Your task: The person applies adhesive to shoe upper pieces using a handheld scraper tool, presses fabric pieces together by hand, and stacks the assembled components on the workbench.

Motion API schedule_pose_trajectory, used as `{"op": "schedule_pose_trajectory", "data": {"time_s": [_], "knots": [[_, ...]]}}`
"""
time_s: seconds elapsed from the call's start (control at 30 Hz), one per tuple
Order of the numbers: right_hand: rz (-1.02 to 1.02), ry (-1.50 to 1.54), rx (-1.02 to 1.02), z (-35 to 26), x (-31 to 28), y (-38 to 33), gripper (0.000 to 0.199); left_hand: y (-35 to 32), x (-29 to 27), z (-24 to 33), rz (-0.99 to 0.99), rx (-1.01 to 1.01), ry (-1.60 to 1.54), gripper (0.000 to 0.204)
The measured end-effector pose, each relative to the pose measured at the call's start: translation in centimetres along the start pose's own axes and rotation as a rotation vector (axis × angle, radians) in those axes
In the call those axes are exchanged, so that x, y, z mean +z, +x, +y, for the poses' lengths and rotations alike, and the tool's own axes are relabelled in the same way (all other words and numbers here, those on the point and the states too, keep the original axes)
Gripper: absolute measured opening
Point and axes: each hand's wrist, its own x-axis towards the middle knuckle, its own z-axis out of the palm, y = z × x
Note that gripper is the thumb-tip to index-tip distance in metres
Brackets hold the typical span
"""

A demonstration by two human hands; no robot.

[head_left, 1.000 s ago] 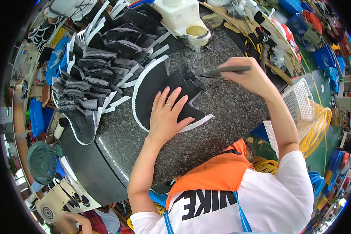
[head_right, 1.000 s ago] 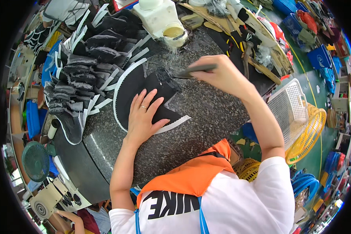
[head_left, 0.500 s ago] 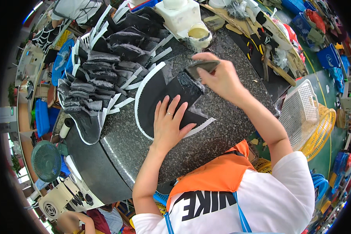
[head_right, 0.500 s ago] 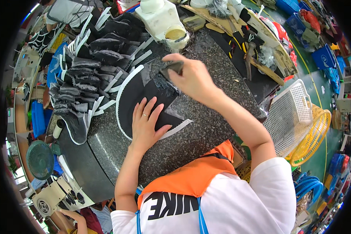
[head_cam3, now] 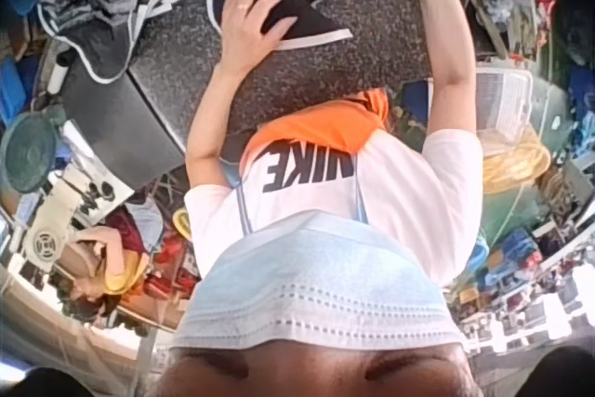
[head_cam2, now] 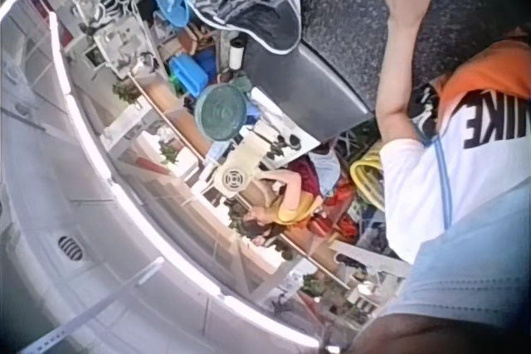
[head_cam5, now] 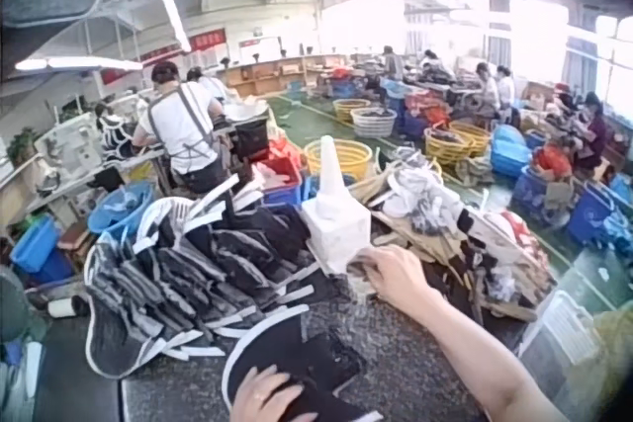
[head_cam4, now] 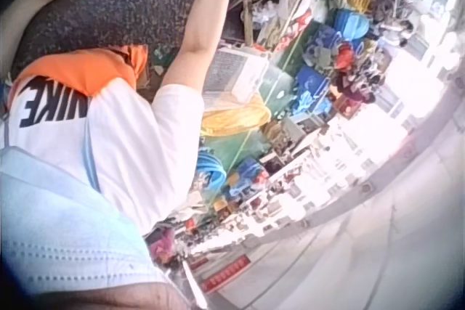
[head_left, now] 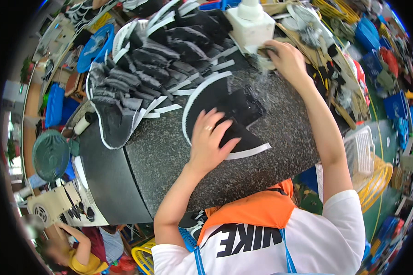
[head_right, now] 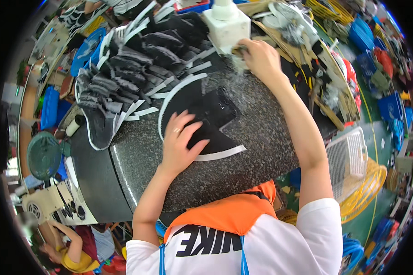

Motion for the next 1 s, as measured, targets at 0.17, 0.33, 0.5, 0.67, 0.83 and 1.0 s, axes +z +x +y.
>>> {"op": "schedule_pose_trajectory", "data": {"time_s": [0.17, 0.33, 0.5, 0.67, 0.83, 1.0], "knots": [[-0.202, 0.75, 0.613, -8.4, -3.7, -2.9, 0.025, -7.6, -2.7, 1.3, 0.067, -0.249, 0.082, 0.042], [-0.354, 0.474, 0.088, -16.6, 2.2, -5.8, 0.016, -8.3, -0.6, 1.1, 0.095, -0.183, 0.13, 0.035], [-0.257, 0.395, -0.055, -17.7, 4.4, -6.1, 0.014, -8.9, 0.2, 0.1, 0.096, -0.254, 0.037, 0.037], [-0.686, 0.769, -0.374, -17.9, 0.3, -9.2, 0.02, -8.6, -1.2, -0.1, 0.28, -0.497, 0.135, 0.084], [-0.319, 0.437, 0.216, -7.9, -4.3, -2.5, 0.023, -6.8, -2.8, -0.3, -0.091, -0.548, 0.038, 0.114], [-0.224, 0.043, 0.08, 0.2, -1.1, 1.4, 0.026, -3.4, -2.7, -1.4, 0.299, -0.866, -1.044, 0.105]]}}
